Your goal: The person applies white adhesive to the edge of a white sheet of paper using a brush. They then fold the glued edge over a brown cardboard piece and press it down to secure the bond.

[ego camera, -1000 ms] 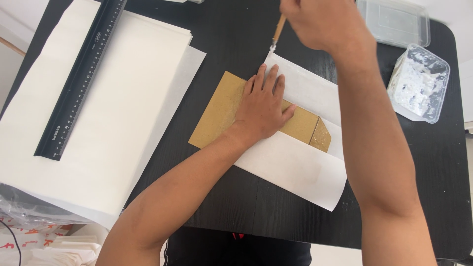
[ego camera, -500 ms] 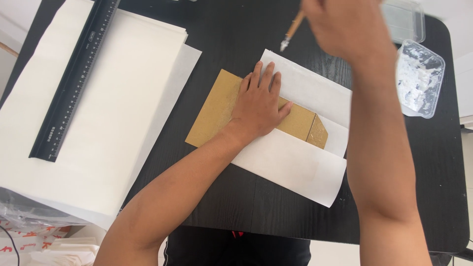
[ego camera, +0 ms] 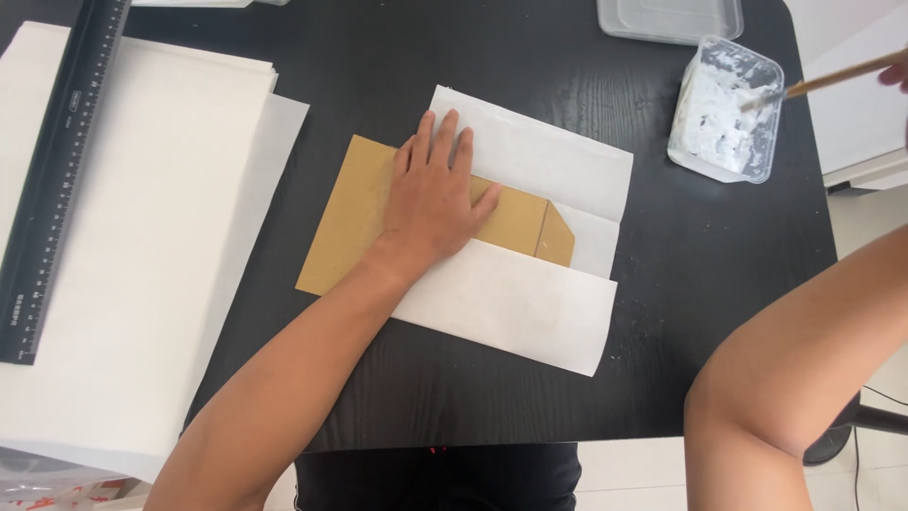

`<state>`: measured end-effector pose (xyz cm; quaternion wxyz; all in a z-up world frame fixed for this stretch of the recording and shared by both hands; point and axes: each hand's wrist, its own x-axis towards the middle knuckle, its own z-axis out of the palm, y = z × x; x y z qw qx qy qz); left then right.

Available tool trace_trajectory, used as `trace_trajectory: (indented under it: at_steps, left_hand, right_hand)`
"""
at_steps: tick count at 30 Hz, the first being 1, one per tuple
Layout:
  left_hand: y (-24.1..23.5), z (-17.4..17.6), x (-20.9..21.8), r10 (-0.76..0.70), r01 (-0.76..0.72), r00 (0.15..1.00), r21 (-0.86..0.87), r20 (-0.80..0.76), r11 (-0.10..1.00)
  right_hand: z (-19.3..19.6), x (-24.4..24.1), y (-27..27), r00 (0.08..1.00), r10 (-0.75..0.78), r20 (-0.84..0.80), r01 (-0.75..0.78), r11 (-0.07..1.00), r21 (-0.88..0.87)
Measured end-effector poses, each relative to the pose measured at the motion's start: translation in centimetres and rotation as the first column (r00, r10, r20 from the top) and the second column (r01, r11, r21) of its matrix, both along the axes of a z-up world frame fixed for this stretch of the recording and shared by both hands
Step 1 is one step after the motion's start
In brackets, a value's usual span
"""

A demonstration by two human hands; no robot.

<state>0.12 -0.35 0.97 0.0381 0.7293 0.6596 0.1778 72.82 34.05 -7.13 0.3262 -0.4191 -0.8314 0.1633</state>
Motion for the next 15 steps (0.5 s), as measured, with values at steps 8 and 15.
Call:
trace_trajectory:
  at_steps: [8, 15]
  left_hand:
    - [0.2, -0.4, 0.1, 0.017, -0.016, 1.0, 0.053, -0.02, 0.998]
    - [0.2, -0.7, 0.0, 0.012, -0.01, 1.0, 0.078, -0.022, 0.997]
  right_hand:
    - [17.3, -27.2, -13.3, 0.971, -0.162, 0.178, 0.182, 0.978, -0.098]
    - [16.6, -28.0, -12.5, 0.971, -0.184, 0.15, 0.187, 0.982, -0.009]
